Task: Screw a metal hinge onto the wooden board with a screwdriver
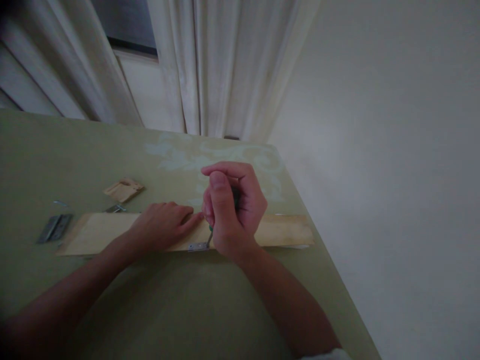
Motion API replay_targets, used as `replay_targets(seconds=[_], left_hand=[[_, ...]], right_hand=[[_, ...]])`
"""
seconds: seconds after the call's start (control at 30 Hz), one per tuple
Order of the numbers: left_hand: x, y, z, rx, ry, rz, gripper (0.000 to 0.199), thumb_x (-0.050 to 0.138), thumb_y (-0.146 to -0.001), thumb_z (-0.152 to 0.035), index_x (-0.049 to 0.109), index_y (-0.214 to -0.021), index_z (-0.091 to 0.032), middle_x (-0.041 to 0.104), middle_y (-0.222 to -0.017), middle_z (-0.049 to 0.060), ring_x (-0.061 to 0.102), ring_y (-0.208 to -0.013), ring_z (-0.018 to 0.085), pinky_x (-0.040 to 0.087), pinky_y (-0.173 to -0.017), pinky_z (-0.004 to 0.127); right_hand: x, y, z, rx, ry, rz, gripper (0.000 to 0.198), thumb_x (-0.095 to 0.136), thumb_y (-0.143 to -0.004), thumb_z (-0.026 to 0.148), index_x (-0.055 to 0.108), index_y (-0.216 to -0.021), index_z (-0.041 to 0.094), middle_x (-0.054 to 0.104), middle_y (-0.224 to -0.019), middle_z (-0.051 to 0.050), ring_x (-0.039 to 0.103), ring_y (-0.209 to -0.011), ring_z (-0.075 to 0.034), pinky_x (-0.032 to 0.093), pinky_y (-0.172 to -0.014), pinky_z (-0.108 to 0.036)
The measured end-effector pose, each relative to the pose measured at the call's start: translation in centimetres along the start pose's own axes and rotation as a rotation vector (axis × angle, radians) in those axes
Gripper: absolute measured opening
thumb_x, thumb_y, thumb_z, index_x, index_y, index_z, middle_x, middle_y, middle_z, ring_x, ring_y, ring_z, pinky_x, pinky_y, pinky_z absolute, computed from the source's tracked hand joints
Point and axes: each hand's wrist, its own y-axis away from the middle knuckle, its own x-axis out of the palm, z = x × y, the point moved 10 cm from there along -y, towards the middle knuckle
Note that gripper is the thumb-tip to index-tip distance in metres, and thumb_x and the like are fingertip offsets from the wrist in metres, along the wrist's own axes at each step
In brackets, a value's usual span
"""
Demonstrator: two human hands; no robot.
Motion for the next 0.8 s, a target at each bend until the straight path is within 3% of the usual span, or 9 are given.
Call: replay_targets(seconds=[0.23,0.43,0.63,0.73,0.8], left_hand=[[-0.2,0.0,-0.2,-0.002,-0.016,0.01,0.082,0.018,-0.112,-0.067,0.078,-0.082,-0.02,0.082,-0.089,0.021,0.077,-0.081,0.04,0.044,-0.07,0.044],[-0.2,0.0,0.0,-0.023,-0.003,0.021,0.079,0.021,-0.111,-0.066,0.082,-0.09,-0.021,0.083,-0.094,0.022,0.077,-0.083,0.041,0.045,-0.071,0.045],[-0.3,-0.2,0.1,-0.031,0.011,-0.003,0.08,0.023,-0.11,-0.068,0.079,-0.08,-0.02,0.082,-0.088,0.023,0.077,-0.081,0.041,0.045,-0.072,0.045],[-0.2,-0.2,0.1,-0.02,0.039,-0.004,0.076,0.026,-0.111,-0.066,0.079,-0.082,-0.019,0.082,-0.091,0.023,0.077,-0.083,0.041,0.047,-0.074,0.047],[-0.2,-0.1,0.2,-0.02,0.09,-0.008,0.069,0.033,-0.11,-0.063,0.081,-0.085,-0.019,0.082,-0.094,0.022,0.077,-0.087,0.04,0.049,-0.078,0.047]], right_hand=[[-0.1,0.5,0.6,-0.066,0.004,-0.038,0.011,0.065,-0.111,0.032,0.071,-0.103,0.028,0.046,-0.059,0.01,0.036,-0.038,-0.007,0.029,-0.033,-0.02],[1.2,1.7,2.4,-0.138,-0.019,0.063,0.03,0.058,-0.112,0.047,0.076,-0.1,0.026,0.052,-0.06,0.005,0.044,-0.042,-0.012,0.034,-0.037,-0.027],[1.0,1.8,1.7,-0.077,0.06,0.082,0.035,0.051,-0.107,0.038,0.078,-0.093,0.021,0.057,-0.07,-0.002,0.051,-0.053,-0.015,0.035,-0.043,-0.031],[1.4,1.9,2.2,-0.181,0.115,0.17,0.032,0.05,-0.102,0.031,0.08,-0.101,0.02,0.06,-0.076,-0.003,0.053,-0.057,-0.016,0.04,-0.049,-0.033],[2.5,1.9,3.1,-0.261,0.221,0.323,0.035,0.047,-0.1,0.023,0.08,-0.112,0.021,0.063,-0.079,-0.003,0.059,-0.062,-0.018,0.048,-0.055,-0.035]])
